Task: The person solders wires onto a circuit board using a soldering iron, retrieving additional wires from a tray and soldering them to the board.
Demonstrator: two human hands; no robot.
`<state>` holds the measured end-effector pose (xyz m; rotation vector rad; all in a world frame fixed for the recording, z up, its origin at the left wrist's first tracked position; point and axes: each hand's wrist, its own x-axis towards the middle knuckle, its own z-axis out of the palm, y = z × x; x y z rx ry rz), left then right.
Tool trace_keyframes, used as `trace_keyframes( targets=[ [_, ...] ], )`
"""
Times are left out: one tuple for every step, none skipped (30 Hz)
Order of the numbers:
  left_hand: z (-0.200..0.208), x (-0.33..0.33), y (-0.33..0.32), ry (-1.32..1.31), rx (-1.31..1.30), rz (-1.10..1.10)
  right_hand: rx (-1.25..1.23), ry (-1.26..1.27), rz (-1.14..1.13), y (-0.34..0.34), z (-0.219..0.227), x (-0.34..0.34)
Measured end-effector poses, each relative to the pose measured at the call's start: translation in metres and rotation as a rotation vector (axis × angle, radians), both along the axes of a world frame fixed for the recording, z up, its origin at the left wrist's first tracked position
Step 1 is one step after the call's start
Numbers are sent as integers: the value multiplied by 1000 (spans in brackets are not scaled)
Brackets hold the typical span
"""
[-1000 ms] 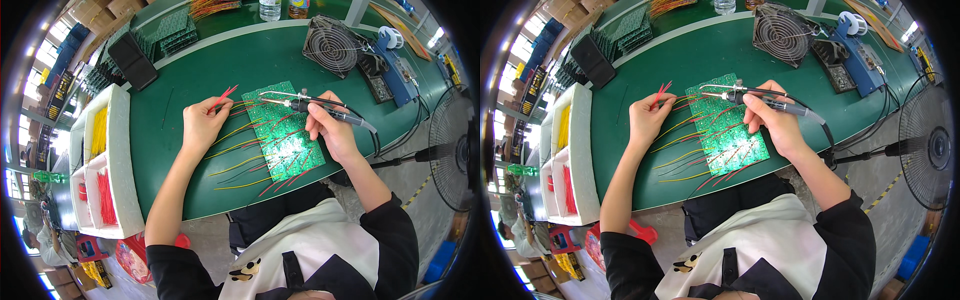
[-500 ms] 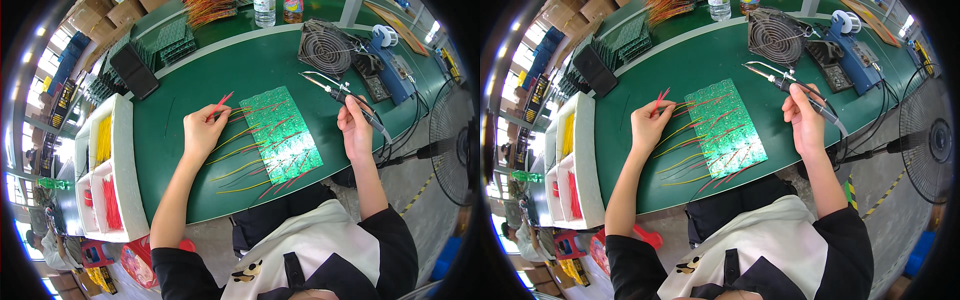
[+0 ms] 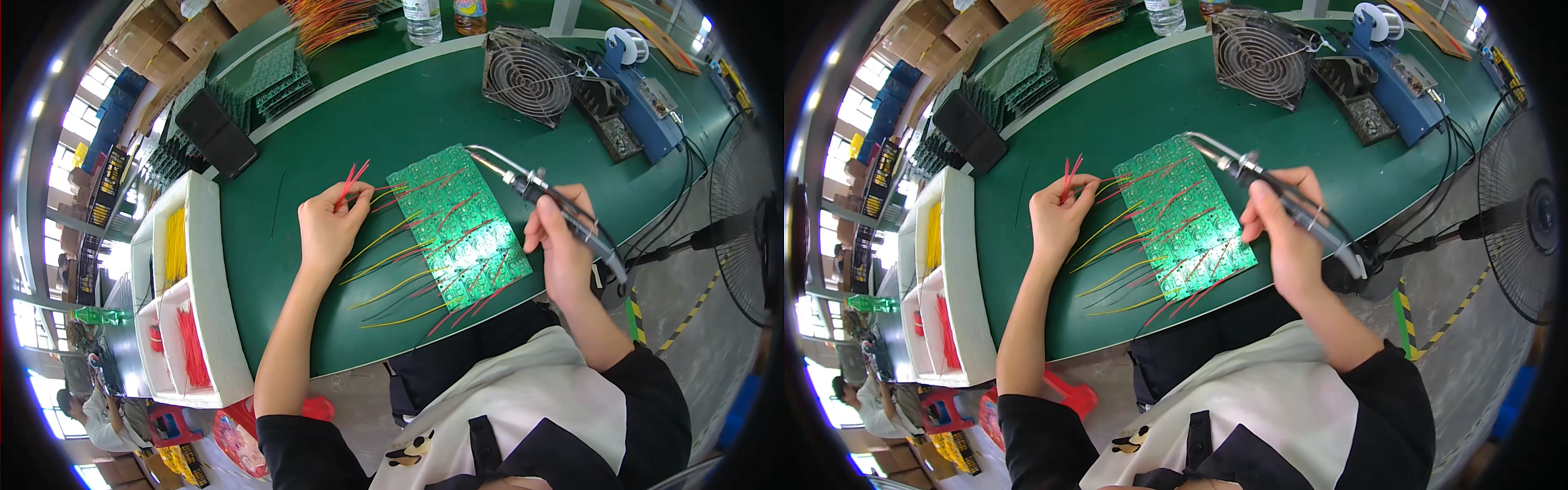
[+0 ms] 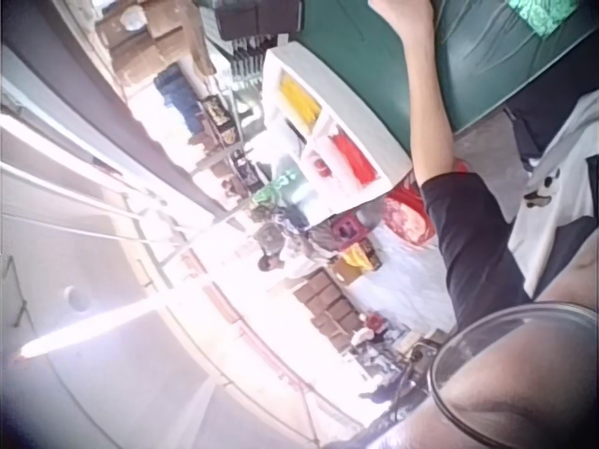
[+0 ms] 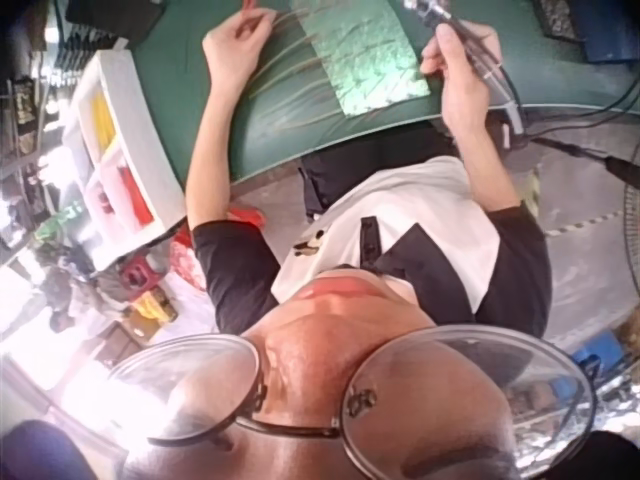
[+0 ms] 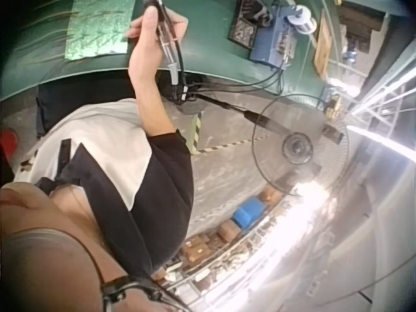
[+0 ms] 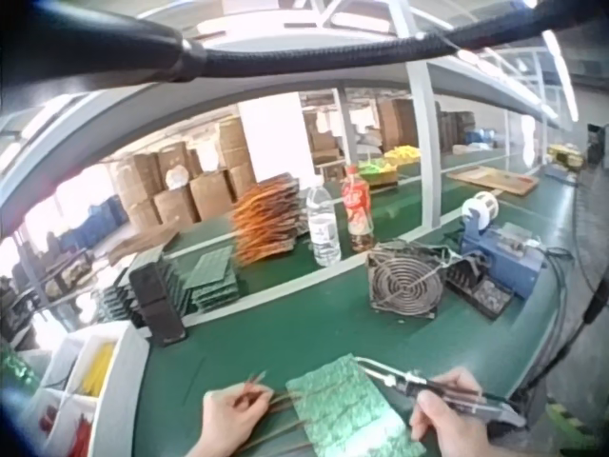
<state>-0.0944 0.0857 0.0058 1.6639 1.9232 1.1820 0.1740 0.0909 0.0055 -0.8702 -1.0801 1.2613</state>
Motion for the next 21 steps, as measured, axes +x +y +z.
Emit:
trace_keyframes(
  targets=[
    [0,1,1,0,1,-2,38,19,18,-5,0,-2],
    [1,1,0,6,-7,-4,73,39,39,-7,1,-5],
    [2,2,0,-13,-12,0,117,25,32,-5,3,-5],
    [2,3,0,-32,-18,4,109,32,28,-2,5,-3],
    [2,2,-1,-24,-23,1,148,5,-31,3,9,0],
    [-1,1,-1,-64,21,19,185,-22,-90,10,12,4],
    [-2,0,-2,-103,66,36,203,-56,-108,18,17,12],
    [1,-2,-4,-97,59,34,197,-100,-134,27,20,19],
    [6,-6,-7,36,110,62,170,-128,-164,34,22,24],
    [11,-11,-10,169,161,89,143,-158,-195,39,22,28],
    [12,-14,-10,190,214,112,130,-182,-210,42,19,33],
    [15,-16,-5,258,370,121,125,-180,-213,44,16,35],
    [18,-19,-4,261,410,136,133,-187,-213,44,11,36],
    [22,-22,-7,267,447,152,139,-190,-210,43,7,37],
    [27,-20,-16,51,277,216,149,-153,-218,41,7,37],
    [28,-17,-19,57,271,216,142,-149,-217,40,8,36],
    [28,-13,-20,-11,275,169,157,-148,-215,39,9,35],
    [29,-8,-20,-80,278,122,172,-147,-214,39,10,34],
    [30,-1,-21,-203,263,61,185,-172,-199,38,10,35],
    [29,2,-21,-198,257,63,178,-168,-197,38,9,34],
    [27,4,-21,-337,249,1,188,-175,-203,38,8,33]
  ],
)
